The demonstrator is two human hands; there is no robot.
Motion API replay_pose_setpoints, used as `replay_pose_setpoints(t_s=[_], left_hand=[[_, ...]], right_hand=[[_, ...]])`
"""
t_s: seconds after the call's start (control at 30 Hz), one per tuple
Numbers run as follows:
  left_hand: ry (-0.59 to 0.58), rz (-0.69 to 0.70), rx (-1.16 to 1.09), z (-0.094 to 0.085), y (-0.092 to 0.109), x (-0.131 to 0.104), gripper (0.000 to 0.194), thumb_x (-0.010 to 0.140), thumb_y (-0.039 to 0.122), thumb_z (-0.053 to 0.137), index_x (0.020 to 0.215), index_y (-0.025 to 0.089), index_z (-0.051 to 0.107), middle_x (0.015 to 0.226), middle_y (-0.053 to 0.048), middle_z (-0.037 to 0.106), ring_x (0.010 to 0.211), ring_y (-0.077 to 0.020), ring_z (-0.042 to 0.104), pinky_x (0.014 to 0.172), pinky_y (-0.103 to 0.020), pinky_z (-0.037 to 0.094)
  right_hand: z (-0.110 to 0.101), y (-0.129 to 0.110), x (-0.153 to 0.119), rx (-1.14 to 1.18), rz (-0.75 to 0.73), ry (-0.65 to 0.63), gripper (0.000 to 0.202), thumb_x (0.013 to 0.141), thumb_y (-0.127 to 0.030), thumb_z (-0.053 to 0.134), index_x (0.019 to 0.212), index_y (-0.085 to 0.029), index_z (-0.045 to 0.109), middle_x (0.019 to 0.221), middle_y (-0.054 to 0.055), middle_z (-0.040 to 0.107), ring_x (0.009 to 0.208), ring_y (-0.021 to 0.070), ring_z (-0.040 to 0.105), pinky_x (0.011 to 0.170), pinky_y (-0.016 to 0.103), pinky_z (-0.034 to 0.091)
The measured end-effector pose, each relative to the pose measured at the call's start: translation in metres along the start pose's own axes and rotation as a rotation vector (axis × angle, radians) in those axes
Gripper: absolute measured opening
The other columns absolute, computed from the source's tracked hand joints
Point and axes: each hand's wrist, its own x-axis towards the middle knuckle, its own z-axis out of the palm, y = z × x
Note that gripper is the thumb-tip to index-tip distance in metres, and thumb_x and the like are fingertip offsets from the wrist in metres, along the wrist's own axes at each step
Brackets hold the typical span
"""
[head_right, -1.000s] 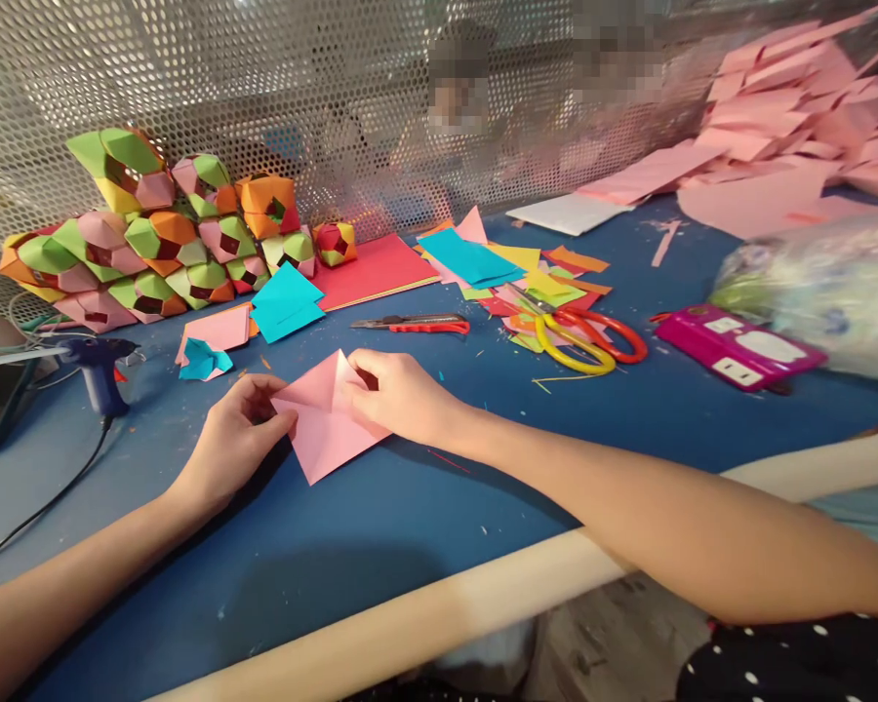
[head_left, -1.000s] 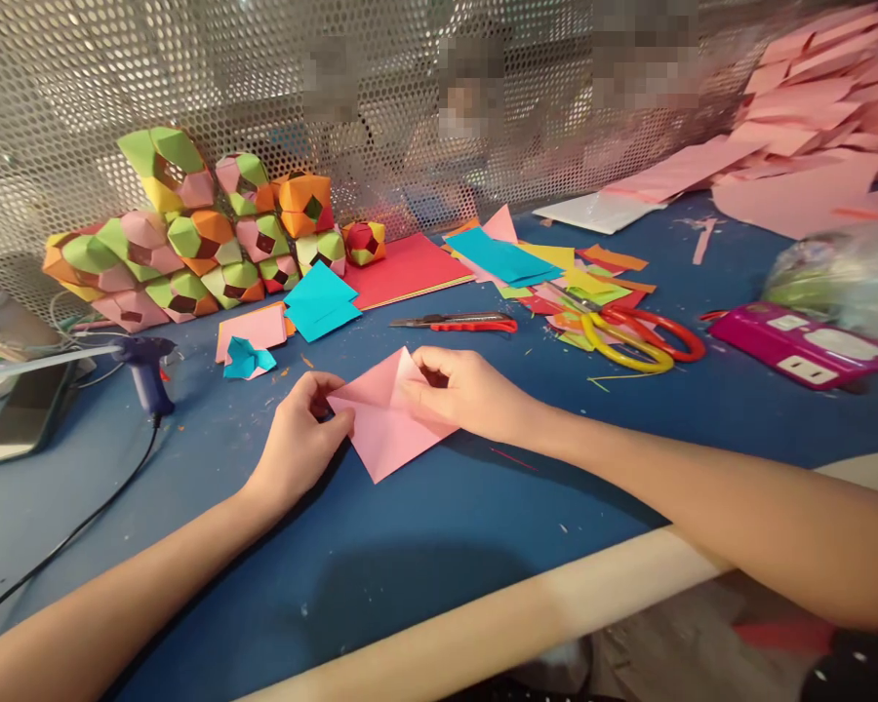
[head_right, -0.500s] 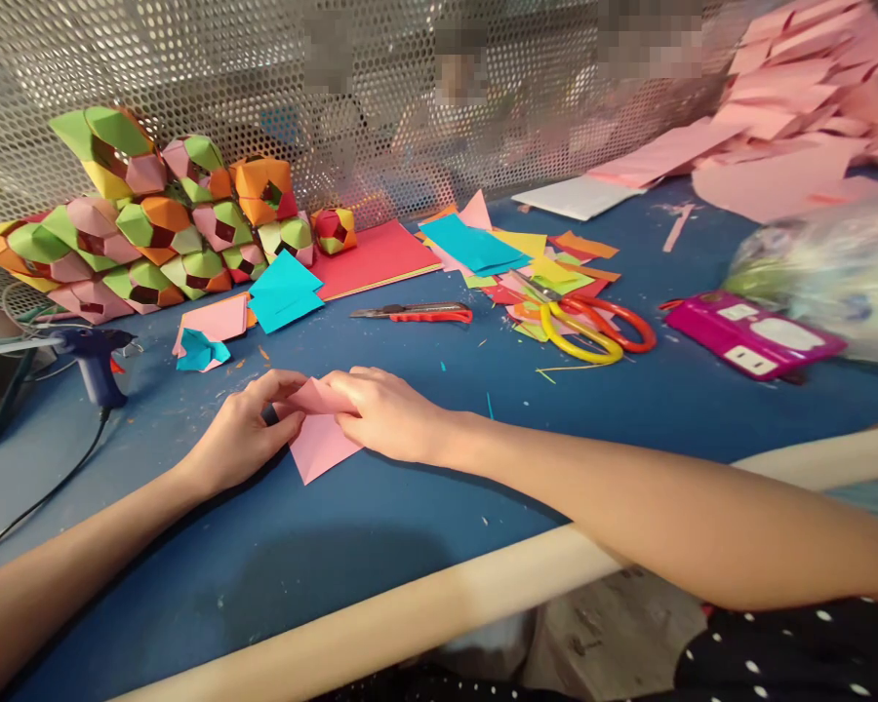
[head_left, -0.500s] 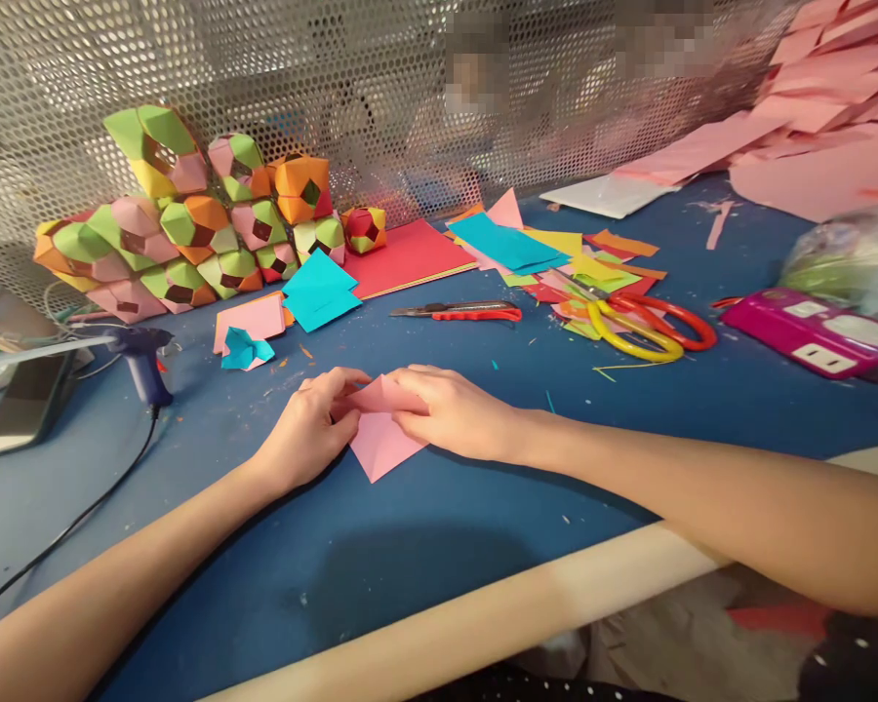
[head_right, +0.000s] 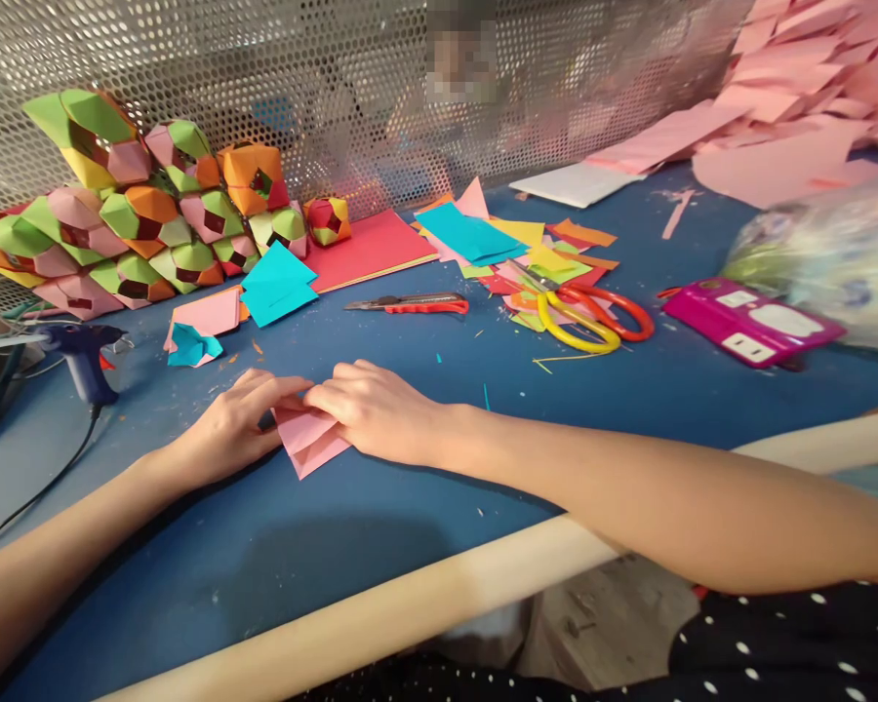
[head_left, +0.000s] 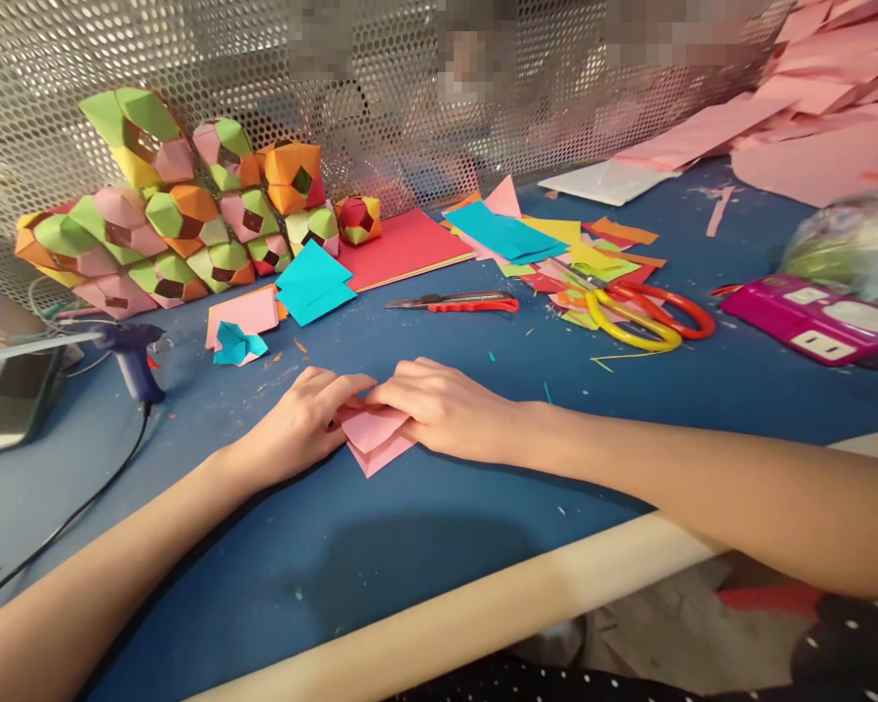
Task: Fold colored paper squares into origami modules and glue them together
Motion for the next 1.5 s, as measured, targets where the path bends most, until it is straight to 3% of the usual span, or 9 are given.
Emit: replay_pose_setpoints(t_s=[0.2, 0.37, 0.57, 0.73, 0.83, 1.0, 1.17, 1.3, 1.5], left_hand=[[-0.102, 0.123, 0.175, -0.009, -0.004, -0.002, 0.034, 0.084, 0.026, 0.053, 0.118, 0.021, 0.056, 0.096, -0.009, 0.065, 0.088, -0.0209, 0.056, 0.081, -0.030, 0.039], [-0.133, 0.165, 0.297, -0.009, -0.003, -0.002, 0.036, 0.084, 0.023, 0.050, 0.121, 0.019, 0.052, 0.095, -0.009, 0.066, 0.083, -0.0202, 0.058, 0.079, -0.031, 0.041], [-0.002, 0.019, 0.312, -0.001, 0.009, -0.004, 0.036, 0.081, 0.018, 0.048, 0.118, 0.020, 0.051, 0.090, -0.005, 0.064, 0.077, -0.0167, 0.058, 0.073, -0.028, 0.044], [0.193, -0.325, 0.158, 0.003, 0.022, -0.003, 0.013, 0.079, 0.022, 0.052, 0.091, 0.018, 0.056, 0.062, 0.005, 0.051, 0.054, -0.0101, 0.045, 0.054, -0.021, 0.037], [0.297, -0.452, -0.044, 0.006, 0.025, -0.002, 0.012, 0.077, 0.024, 0.054, 0.087, 0.018, 0.054, 0.067, 0.004, 0.054, 0.057, -0.0102, 0.047, 0.054, -0.021, 0.038], [0.335, -0.548, -0.405, 0.013, 0.027, -0.004, 0.024, 0.073, 0.023, 0.058, 0.097, 0.019, 0.054, 0.083, 0.000, 0.062, 0.071, -0.0137, 0.057, 0.060, -0.023, 0.043], [0.447, -0.536, -0.591, 0.014, 0.023, -0.001, 0.026, 0.070, 0.022, 0.062, 0.094, 0.019, 0.051, 0.079, 0.003, 0.057, 0.061, -0.0092, 0.053, 0.056, -0.021, 0.042], [0.336, -0.482, -0.556, 0.013, 0.015, 0.000, 0.021, 0.071, 0.015, 0.058, 0.091, 0.019, 0.050, 0.081, 0.002, 0.057, 0.064, -0.0095, 0.054, 0.058, -0.022, 0.044], [0.154, -0.400, -0.232, 0.008, 0.010, -0.002, 0.028, 0.068, 0.008, 0.053, 0.092, 0.020, 0.051, 0.086, 0.002, 0.057, 0.079, -0.0119, 0.055, 0.067, -0.023, 0.043]], right_hand=[[-0.021, -0.006, -0.004, -0.223, -0.037, -0.154, 0.021, 0.086, -0.006, 0.042, 0.083, -0.013, 0.062, 0.073, 0.008, 0.060, 0.075, 0.0189, 0.046, 0.069, 0.031, 0.030], [-0.031, -0.007, -0.008, -0.264, 0.011, -0.189, 0.018, 0.084, -0.007, 0.047, 0.081, -0.014, 0.063, 0.070, 0.008, 0.061, 0.073, 0.0191, 0.048, 0.068, 0.031, 0.030], [-0.028, 0.004, -0.006, -0.013, 0.209, 0.062, 0.021, 0.084, -0.013, 0.050, 0.103, -0.016, 0.061, 0.084, 0.005, 0.066, 0.080, 0.0181, 0.057, 0.076, 0.032, 0.040], [-0.027, 0.007, -0.001, 0.353, 0.463, 0.309, 0.039, 0.080, -0.023, 0.058, 0.117, -0.016, 0.048, 0.106, 0.009, 0.062, 0.090, 0.0176, 0.058, 0.079, 0.033, 0.047], [-0.022, 0.005, 0.002, 0.547, 0.607, 0.310, 0.059, 0.075, -0.030, 0.061, 0.127, -0.014, 0.036, 0.118, 0.013, 0.053, 0.091, 0.0186, 0.058, 0.076, 0.035, 0.049], [-0.010, 0.002, 0.004, 0.861, 0.651, 0.181, 0.063, 0.076, -0.016, 0.052, 0.134, -0.013, 0.026, 0.081, 0.000, 0.054, 0.061, 0.0101, 0.052, 0.055, 0.025, 0.044], [-0.011, 0.003, 0.003, 0.750, 0.531, 0.179, 0.059, 0.073, -0.007, 0.048, 0.130, -0.016, 0.034, 0.068, -0.005, 0.047, 0.057, 0.0089, 0.045, 0.054, 0.023, 0.039], [-0.013, 0.004, 0.002, 0.689, 0.469, 0.216, 0.059, 0.071, -0.007, 0.051, 0.128, -0.015, 0.037, 0.078, -0.003, 0.051, 0.066, 0.0094, 0.046, 0.063, 0.024, 0.041], [-0.012, 0.003, -0.001, 0.627, 0.417, 0.015, 0.067, 0.068, -0.002, 0.050, 0.132, -0.017, 0.037, 0.093, 0.002, 0.060, 0.076, 0.0119, 0.054, 0.069, 0.025, 0.044]])
